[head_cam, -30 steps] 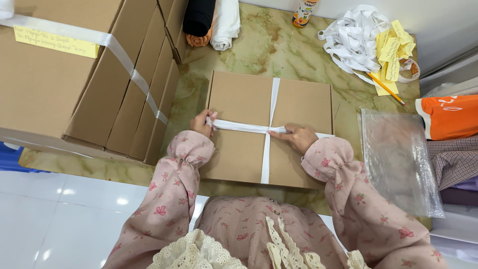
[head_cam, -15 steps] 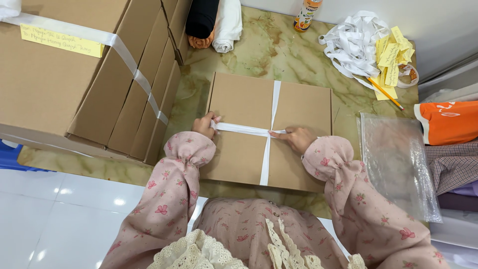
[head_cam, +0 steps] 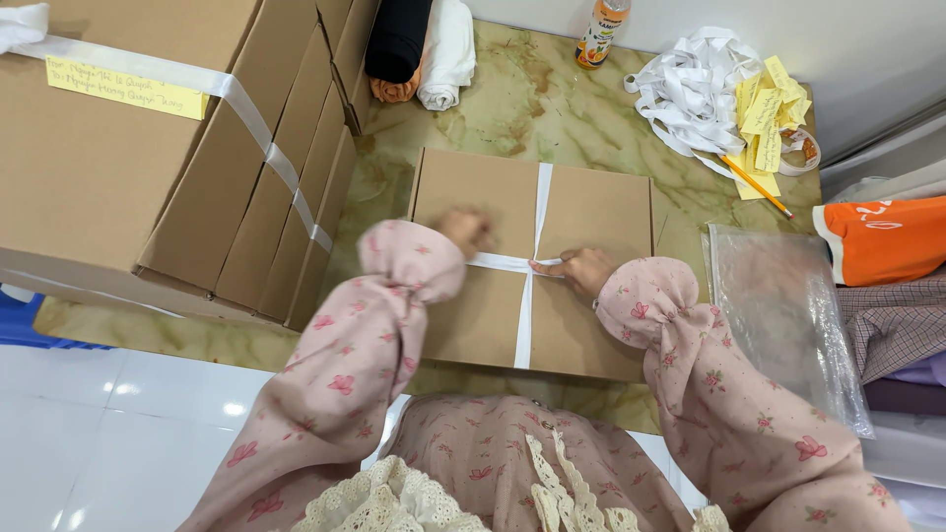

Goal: Wrapping a white ribbon around a cardboard box and tying a bow

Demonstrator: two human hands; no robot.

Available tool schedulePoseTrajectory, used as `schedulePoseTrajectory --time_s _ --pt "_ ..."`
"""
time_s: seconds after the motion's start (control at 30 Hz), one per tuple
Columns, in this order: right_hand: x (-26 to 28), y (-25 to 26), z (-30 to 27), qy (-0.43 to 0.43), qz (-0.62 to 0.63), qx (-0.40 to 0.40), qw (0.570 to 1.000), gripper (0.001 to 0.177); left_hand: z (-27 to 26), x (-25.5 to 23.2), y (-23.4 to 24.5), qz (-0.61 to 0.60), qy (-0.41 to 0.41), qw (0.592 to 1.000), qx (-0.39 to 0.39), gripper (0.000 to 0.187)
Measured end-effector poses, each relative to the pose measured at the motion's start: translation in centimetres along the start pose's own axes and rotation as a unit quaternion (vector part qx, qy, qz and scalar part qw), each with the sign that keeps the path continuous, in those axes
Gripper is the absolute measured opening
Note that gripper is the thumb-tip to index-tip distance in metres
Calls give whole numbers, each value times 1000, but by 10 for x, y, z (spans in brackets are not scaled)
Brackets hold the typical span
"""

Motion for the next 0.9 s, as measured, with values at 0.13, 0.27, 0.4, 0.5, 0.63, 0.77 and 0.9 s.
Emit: schedulePoseTrajectory --time_s 0.13,0.27,0.4,0.5,0.63,0.77,0.9 --pt "-1 -5 0 -3 10 -15 1000 62 -5 -48 -3 -97 -110 989 -35 25" --pt "1 -8 -3 -14 11 -18 1000 60 -5 -66 8 30 -68 996 54 21" --pt "13 7 -4 -15 23 -7 1000 59 -5 -61 17 57 -73 988 120 39" --pt "18 11 -4 -25 21 5 999 58 -14 -58 20 62 -85 989 104 44" --pt "11 5 -2 -24 20 5 1000 60 -43 -58 78 -29 -111 985 131 47" --pt "14 10 -2 -26 31 13 999 62 -23 -24 90 -187 -121 955 194 32" --pt "6 3 2 -22 18 23 999 67 -15 1 81 -315 -51 930 185 42"
Point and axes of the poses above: each hand's wrist, its own z-axis towards the middle knuckle, its own y-axis out of the back of the hand, x = y × z, the point moved 1 cm from there along z, towards the middle knuckle, and after that the axes turned 10 degrees about z, right-handed, at the moved point
